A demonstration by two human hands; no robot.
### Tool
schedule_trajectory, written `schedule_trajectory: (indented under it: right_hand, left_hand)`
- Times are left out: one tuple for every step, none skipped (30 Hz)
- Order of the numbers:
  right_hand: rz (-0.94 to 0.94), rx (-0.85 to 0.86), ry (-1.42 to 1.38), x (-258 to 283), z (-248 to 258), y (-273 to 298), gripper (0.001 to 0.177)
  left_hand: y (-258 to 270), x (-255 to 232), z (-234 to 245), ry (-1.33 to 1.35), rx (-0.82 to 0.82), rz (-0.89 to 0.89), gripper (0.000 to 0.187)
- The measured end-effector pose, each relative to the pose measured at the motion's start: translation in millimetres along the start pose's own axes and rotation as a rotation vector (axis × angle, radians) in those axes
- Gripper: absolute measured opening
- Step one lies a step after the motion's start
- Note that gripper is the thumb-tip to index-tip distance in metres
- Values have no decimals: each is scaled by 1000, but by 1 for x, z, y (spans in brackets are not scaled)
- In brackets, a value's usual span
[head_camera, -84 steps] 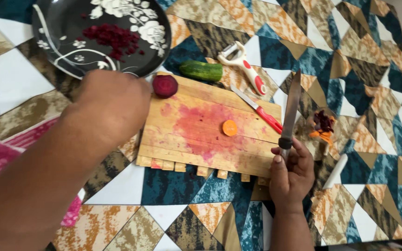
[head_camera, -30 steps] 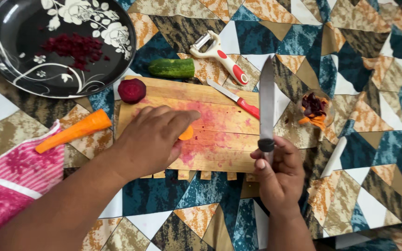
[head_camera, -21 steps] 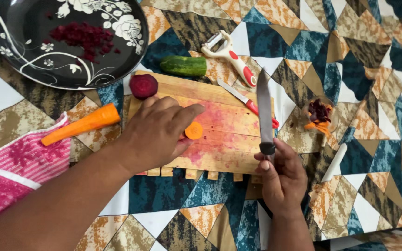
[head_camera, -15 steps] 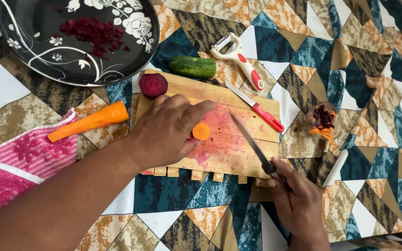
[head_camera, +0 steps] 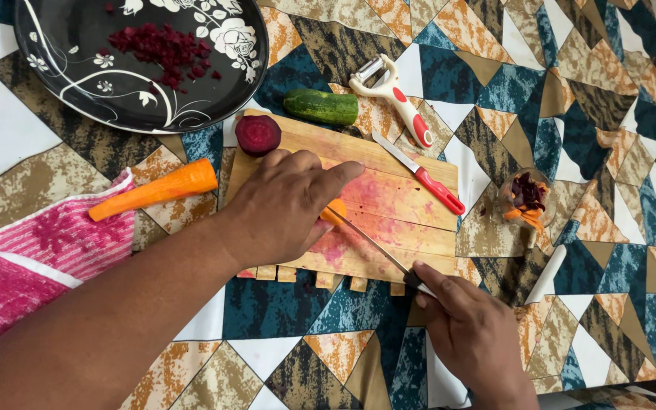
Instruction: The person chops a carrot into small pieces using a knife on a wooden cutting board, with other vegetables and a plate nearby.
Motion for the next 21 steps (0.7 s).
schedule_trajectory:
  right_hand:
    - [0, 0, 0, 1, 0, -2, 35]
    - [4, -1, 8, 2, -1, -4, 36]
    - [9, -2, 17, 3, -1, -6, 38]
    - [11, -1, 16, 4, -1, -7, 38]
    - [5, 7, 5, 5, -2, -7, 39]
    - [1, 13, -6, 6, -3, -8, 40]
    - [4, 14, -7, 6, -4, -9, 40]
    - [16, 17, -17, 7, -5, -9, 41]
    - [27, 20, -26, 7, -6, -9, 41]
    - [29, 21, -27, 7, -7, -9, 41]
    - [19, 26, -38, 7, -7, -8, 41]
    - [9, 31, -49, 7, -8, -8, 41]
    - [14, 32, -50, 7, -8, -8, 41]
    - [-21, 57, -39, 6, -10, -7, 40]
    - [-56, 83, -28, 5, -11, -7, 39]
    - [-53, 83, -28, 6, -11, -7, 39]
    - [-57, 67, -41, 7, -10, -7, 38]
    - [-62, 51, -53, 8, -10, -7, 37]
    - [-61, 50, -53, 9, -10, -7, 37]
    - [-46, 43, -44, 9, -9, -8, 37]
    - [-31, 36, -34, 10, -9, -8, 36]
  left_hand:
    - [0, 0, -1, -9, 15, 3, 99]
    - [-1, 0, -1, -9, 14, 3, 99]
    - [-1, 0, -1, -15, 26, 10, 98]
    - [-1, 0, -1, -21, 37, 20, 97]
    - [-1, 0, 0, -21, 37, 23, 97]
    - [-1, -1, 1, -15, 35, 11, 98]
    - [-1, -2, 1, -9, 33, -1, 99]
    - [-1, -2, 2, -9, 33, 1, 99]
    - [-1, -2, 2, -12, 44, 0, 98]
    - [-1, -2, 1, -16, 54, -1, 98]
    - [-1, -2, 2, -16, 54, 2, 98]
    - [-1, -3, 2, -20, 41, -13, 98]
    - [-1, -4, 3, -23, 28, -28, 98]
    - [-1, -4, 4, -24, 26, -25, 98]
    - [-1, -4, 4, -32, 41, -21, 98]
    - [-2, -4, 3, -39, 55, -18, 97]
    - [-2, -4, 3, -41, 54, -16, 97]
    - [-1, -3, 3, -44, 64, -10, 96]
    - [-1, -3, 2, -47, 75, -4, 95]
    - [-1, -2, 1, -47, 74, -4, 95]
    - [-1, -3, 1, -45, 51, -19, 95]
Point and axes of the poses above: each hand's wrist, its own y-axis away from the middle knuckle, its own z-axis out of the back of the hand, x = y × z, the point moved 4 cm from there along -y, towards the middle knuckle, and after that the axes turned 10 degrees about z, right-handed, at the moved point
